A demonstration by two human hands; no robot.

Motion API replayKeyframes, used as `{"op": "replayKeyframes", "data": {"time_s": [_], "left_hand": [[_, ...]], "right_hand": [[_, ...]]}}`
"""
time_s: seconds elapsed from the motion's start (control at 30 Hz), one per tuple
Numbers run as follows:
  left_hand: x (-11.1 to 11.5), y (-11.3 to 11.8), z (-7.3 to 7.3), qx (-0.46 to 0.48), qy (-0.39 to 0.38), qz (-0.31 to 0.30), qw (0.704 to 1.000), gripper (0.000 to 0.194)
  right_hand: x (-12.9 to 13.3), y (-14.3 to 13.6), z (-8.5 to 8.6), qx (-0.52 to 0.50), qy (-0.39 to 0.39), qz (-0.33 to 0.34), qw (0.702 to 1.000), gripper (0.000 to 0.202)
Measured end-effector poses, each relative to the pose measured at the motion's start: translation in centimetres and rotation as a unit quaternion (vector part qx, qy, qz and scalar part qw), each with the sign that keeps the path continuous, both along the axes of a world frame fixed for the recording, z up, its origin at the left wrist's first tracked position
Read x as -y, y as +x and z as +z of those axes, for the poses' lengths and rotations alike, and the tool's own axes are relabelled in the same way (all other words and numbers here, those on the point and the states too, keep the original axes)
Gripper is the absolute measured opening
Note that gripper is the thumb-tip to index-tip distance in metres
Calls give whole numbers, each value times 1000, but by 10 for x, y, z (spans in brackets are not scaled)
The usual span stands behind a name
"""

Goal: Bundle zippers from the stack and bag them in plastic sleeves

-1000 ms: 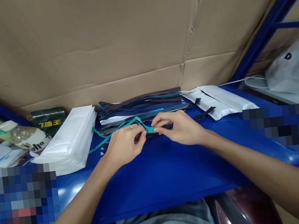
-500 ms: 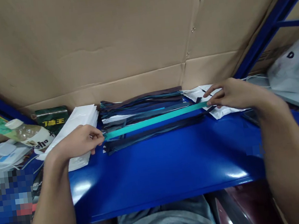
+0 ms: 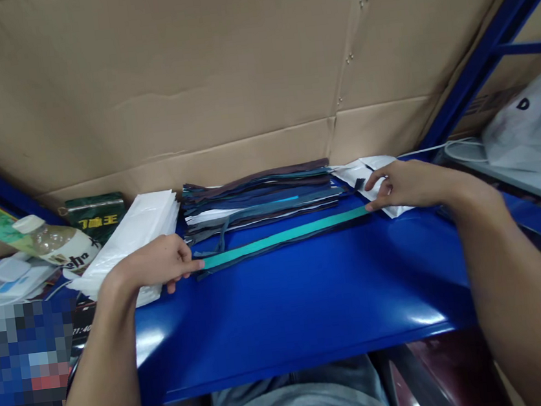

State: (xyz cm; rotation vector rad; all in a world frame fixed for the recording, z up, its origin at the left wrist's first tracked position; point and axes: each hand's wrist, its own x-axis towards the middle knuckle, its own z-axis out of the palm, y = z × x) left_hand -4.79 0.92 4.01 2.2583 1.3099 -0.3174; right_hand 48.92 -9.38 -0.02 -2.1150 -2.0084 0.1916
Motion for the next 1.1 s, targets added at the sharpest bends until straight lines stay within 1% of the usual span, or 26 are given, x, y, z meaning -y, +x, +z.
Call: {"op": "replayKeyframes", "data": {"time_s": [0.07,0.1,0.13,0.2,0.27,0.3,0.33,0.37,0.4,0.47,0.57,0.7,0.8,0.97,1.03,1.1], "left_hand": [[3,4,4,18,85,-21,996,48],[5,8,6,39,142,-32,989,48],[8,14,6,64,200,-43,977,46],[16,31,2,114,289,-72,948,37],[26,54,-9,149,340,-125,920,31],[32,67,-16,156,355,-161,908,31],[37,79,-24,152,365,-197,897,33],[42,90,-33,135,372,-228,890,35],[46,100,-40,112,378,-253,884,36],[52,115,-52,57,388,-280,876,39],[53,126,-58,-5,391,-288,874,40],[49,133,-56,-31,379,-297,876,34],[48,140,-55,-45,389,-312,866,25],[47,150,-56,-67,391,-351,848,24],[45,151,-53,-69,378,-347,855,23],[43,149,-49,-61,364,-323,872,22]], "right_hand": [[-1,-11,3,22,-2,1,1000,48],[-2,-20,4,33,21,18,999,50],[-3,-32,5,38,57,52,996,49],[-4,-62,3,23,111,162,980,44],[-5,-95,-4,-11,121,283,951,39],[-6,-110,-9,-16,119,327,938,39],[-7,-123,-15,-11,115,359,926,40],[-7,-134,-21,-2,117,377,919,41],[-8,-142,-26,11,121,387,914,41],[-10,-150,-36,36,136,386,912,38],[-13,-153,-44,62,148,370,915,31],[-17,-154,-46,74,140,363,918,26],[-17,-157,-44,84,134,359,920,25],[-16,-161,-43,91,132,355,921,26],[-15,-161,-44,82,137,358,920,26],[-14,-160,-44,70,144,354,922,28]]}}
